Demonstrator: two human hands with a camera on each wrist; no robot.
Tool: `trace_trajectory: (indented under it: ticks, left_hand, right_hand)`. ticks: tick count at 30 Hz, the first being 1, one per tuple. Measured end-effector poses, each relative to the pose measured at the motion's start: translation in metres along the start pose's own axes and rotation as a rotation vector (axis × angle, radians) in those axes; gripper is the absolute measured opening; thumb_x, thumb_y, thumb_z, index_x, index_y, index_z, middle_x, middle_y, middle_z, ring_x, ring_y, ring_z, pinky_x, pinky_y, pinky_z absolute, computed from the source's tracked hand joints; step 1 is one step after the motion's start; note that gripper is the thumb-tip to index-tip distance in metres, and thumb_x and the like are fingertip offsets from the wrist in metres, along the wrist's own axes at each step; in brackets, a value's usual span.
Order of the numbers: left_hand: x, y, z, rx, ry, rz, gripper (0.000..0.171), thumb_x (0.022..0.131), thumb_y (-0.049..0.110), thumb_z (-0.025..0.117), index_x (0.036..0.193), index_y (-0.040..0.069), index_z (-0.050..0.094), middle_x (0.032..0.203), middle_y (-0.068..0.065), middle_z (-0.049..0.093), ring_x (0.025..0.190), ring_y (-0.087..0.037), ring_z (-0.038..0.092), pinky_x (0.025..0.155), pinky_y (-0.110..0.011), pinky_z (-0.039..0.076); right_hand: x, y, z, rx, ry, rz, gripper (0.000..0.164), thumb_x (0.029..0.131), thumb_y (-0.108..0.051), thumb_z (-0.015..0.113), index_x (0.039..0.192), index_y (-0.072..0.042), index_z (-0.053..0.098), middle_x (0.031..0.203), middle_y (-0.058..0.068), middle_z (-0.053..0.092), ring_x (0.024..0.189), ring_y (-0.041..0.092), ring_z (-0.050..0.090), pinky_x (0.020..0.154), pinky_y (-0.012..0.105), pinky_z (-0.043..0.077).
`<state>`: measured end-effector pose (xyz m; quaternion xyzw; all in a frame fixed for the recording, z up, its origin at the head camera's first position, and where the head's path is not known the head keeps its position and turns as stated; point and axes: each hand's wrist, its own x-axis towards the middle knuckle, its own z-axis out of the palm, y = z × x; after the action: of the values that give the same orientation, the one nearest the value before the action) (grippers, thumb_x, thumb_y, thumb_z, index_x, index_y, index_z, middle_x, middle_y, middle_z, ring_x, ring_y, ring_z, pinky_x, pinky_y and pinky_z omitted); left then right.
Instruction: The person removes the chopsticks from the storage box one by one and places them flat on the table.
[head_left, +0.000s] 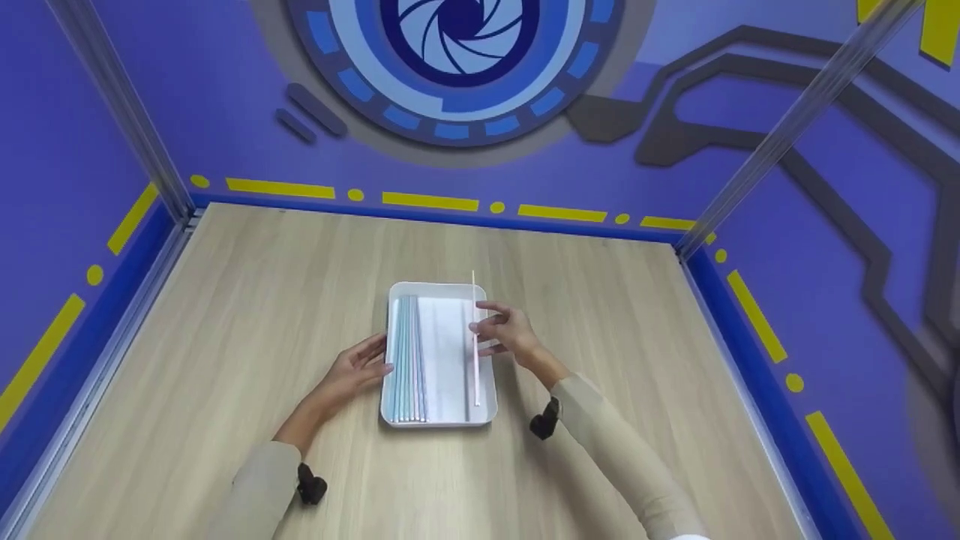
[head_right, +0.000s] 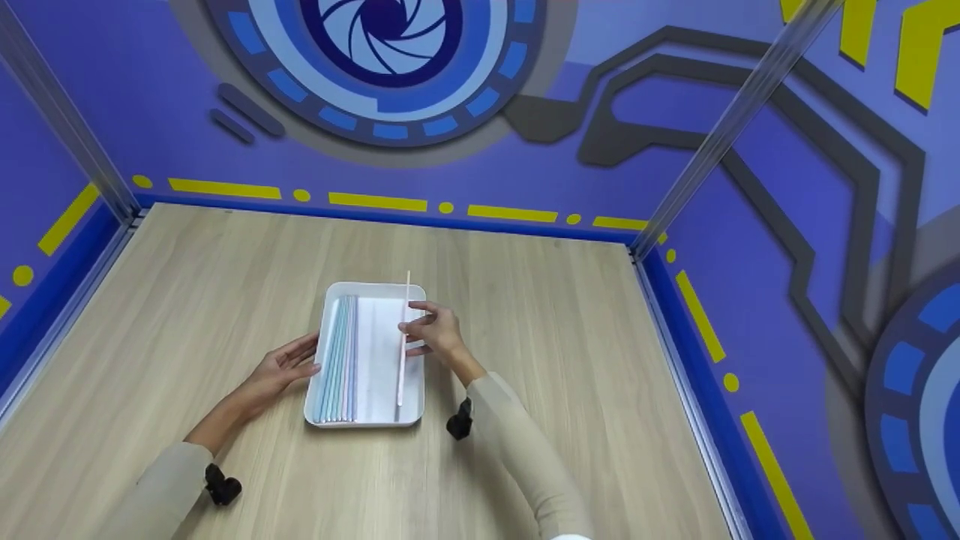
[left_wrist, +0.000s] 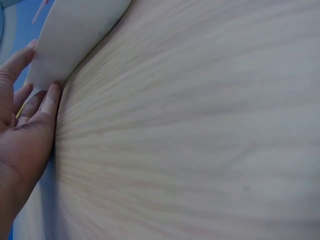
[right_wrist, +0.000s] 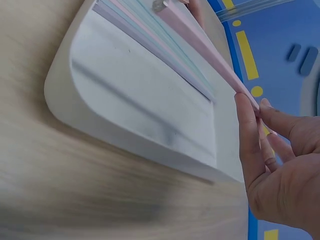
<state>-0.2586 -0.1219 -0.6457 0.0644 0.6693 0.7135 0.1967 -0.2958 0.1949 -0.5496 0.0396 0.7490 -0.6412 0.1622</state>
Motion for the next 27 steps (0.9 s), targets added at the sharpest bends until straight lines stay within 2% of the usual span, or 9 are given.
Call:
trace_trajectory:
  ticks: [5, 10, 17, 22, 27]
  left_hand:
    - [-0.001, -0.003, 0.001, -0.044, -0.006, 0.011, 0.075, 0.097, 0.011, 0.07, 0.16, 0.005, 0.029, 0.168, -0.018, 0.027, 0.157, -0.034, 0.024, 0.116, -0.021, 0.042]
    - [-0.004, -0.006, 0.0, -0.09, -0.008, 0.01, 0.076, 0.097, 0.009, 0.07, 0.16, 0.003, 0.028, 0.168, -0.02, 0.026, 0.157, -0.035, 0.024, 0.112, -0.019, 0.046]
    - [-0.004, -0.003, 0.0, -0.063, 0.002, 0.001, 0.078, 0.096, 0.014, 0.072, 0.16, 0.004, 0.03, 0.168, -0.018, 0.028, 0.157, -0.034, 0.026, 0.111, -0.017, 0.046]
    - [-0.002, 0.0, 0.001, -0.046, -0.015, 0.008, 0.077, 0.097, 0.014, 0.071, 0.16, 0.004, 0.028, 0.169, -0.018, 0.026, 0.157, -0.034, 0.025, 0.112, -0.015, 0.045]
    - [-0.002, 0.002, 0.0, -0.029, -0.002, 0.004, 0.076, 0.096, 0.014, 0.071, 0.16, 0.004, 0.03, 0.168, -0.018, 0.027, 0.157, -0.035, 0.025, 0.113, -0.016, 0.043]
  right_hand:
    - [-0.004, 0.003, -0.015, -0.012, 0.024, 0.013, 0.058, 0.09, -0.003, 0.075, 0.144, 0.0, 0.054, 0.089, 0.01, 0.073, 0.073, 0.017, 0.073, 0.068, 0.04, 0.067]
    - [-0.007, 0.006, -0.027, -0.024, 0.045, 0.036, 0.057, 0.09, -0.003, 0.076, 0.143, -0.001, 0.055, 0.09, 0.009, 0.075, 0.072, 0.016, 0.074, 0.065, 0.036, 0.067]
    - [-0.011, 0.013, -0.045, -0.013, 0.09, 0.069, 0.056, 0.091, 0.001, 0.072, 0.144, -0.001, 0.055, 0.088, 0.008, 0.074, 0.069, 0.014, 0.072, 0.065, 0.036, 0.067]
    - [-0.01, 0.02, -0.053, -0.041, 0.111, 0.086, 0.054, 0.091, 0.002, 0.071, 0.143, 0.0, 0.056, 0.09, 0.012, 0.075, 0.067, 0.014, 0.072, 0.064, 0.035, 0.067]
    - [-0.011, 0.026, -0.054, -0.096, 0.092, 0.088, 0.054, 0.091, 0.002, 0.072, 0.143, 0.001, 0.055, 0.094, 0.02, 0.076, 0.067, 0.013, 0.071, 0.062, 0.032, 0.067]
